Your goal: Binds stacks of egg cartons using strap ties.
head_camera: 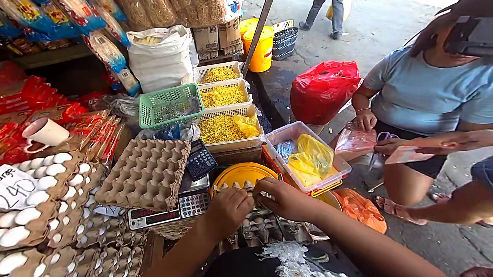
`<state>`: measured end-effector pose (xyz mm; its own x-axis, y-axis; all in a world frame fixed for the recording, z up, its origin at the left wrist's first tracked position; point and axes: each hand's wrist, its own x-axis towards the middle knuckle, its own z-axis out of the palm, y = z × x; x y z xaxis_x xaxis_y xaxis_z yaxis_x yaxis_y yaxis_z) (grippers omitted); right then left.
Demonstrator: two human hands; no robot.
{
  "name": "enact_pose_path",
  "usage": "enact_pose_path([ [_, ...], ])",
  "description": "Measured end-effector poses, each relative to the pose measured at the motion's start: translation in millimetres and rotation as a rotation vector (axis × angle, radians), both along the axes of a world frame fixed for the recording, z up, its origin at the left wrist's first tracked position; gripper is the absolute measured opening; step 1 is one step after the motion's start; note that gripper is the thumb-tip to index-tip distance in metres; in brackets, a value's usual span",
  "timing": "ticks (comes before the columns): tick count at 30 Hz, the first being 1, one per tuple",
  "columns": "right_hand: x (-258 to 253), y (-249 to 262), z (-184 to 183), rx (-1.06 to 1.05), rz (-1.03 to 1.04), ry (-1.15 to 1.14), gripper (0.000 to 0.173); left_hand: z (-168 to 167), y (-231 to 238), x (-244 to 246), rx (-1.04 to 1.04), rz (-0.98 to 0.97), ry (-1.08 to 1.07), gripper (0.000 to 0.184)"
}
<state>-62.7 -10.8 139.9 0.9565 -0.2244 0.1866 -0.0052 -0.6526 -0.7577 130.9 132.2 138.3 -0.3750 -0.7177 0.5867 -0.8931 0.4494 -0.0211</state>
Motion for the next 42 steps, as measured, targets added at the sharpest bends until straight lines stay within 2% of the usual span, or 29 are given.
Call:
enact_pose_path([
  [3,-1.3,3.4,12.8,-0.208,0.019,0.070,0.021,0.8,1.0,1.9,0.071,0.119,-0.041,0.028],
  [7,-0.7,18.0,5.0,-0.424,0.000,-0.010,0.015,-11.0,7.9,-5.0,0.167,0.068,0.143,0.045],
  [9,0.0,19.8,-1.6,-0.395,-0.021,-0.037,0.015,-21.9,9.0,-11.9,0.151,0.156,0.170,0.054],
  [11,0.4,20.0,-6.0,-0.281,-0.043,-0.056,0.018,-27.2,8.3,-13.2,0.165,0.182,0.247,0.057],
  [15,-1.7,26.9,-7.6,-0.073,-0.029,-0.030,0.029,-27.0,8.7,-10.5,0.085,-0.012,0.373,0.049],
  [17,-7.7,28.9,-18.8,-0.147,-0.015,-0.048,0.027,-32.7,17.2,-3.0,0.094,-0.008,0.425,0.047],
  [18,-14.0,25.7,-33.7,-0.193,-0.023,-0.035,0.024,-38.8,26.0,4.5,0.172,0.066,0.482,0.048],
  [21,-39.7,20.8,-83.3,-0.074,-0.083,0.192,0.026,-63.9,50.7,11.2,0.621,0.331,0.773,0.044],
  [22,-41.8,22.6,-93.7,-0.044,-0.105,0.193,0.028,-71.4,50.0,8.2,0.639,0.354,0.891,0.042],
  [23,-41.2,24.0,-96.2,0.021,-0.112,0.189,0.030,-75.3,46.8,6.7,0.586,0.311,1.015,0.038],
  [25,-40.0,28.7,-91.8,0.160,-0.151,0.099,0.033,-66.8,40.7,3.6,0.543,0.061,1.272,0.035],
  [27,-37.0,23.0,-62.5,0.276,-0.169,0.105,0.034,-50.0,27.8,3.1,0.643,-0.218,1.489,0.039],
  [29,-31.2,19.8,-34.0,0.230,-0.218,0.071,0.030,-35.1,15.9,-4.0,0.724,-0.325,1.673,0.032],
  [30,-28.6,20.8,-24.8,0.170,-0.238,0.045,0.029,-32.6,11.1,-8.1,0.731,-0.286,1.687,0.032],
  [32,-24.4,24.7,-12.3,0.064,-0.259,0.034,0.027,-33.7,3.3,-16.2,0.730,-0.094,1.571,0.029],
  [34,-18.9,29.6,-9.2,-0.014,-0.264,0.034,0.025,-35.9,-1.8,-25.5,0.662,0.080,1.485,0.028],
  [35,-15.4,31.5,-9.1,-0.024,-0.247,0.043,0.027,-34.8,-2.5,-29.3,0.601,0.103,1.447,0.027],
  [37,-7.1,32.3,-11.8,0.017,-0.157,0.048,0.034,-26.2,-1.6,-32.4,0.468,0.009,1.329,0.023],
  [40,2.8,32.8,-12.5,0.094,-0.053,-0.002,0.021,-11.1,1.5,-28.9,0.353,-0.217,1.166,0.021],
  [42,3.6,32.4,-7.3,0.102,-0.024,-0.008,0.022,-4.9,-0.1,-24.1,0.258,-0.262,1.153,0.022],
])
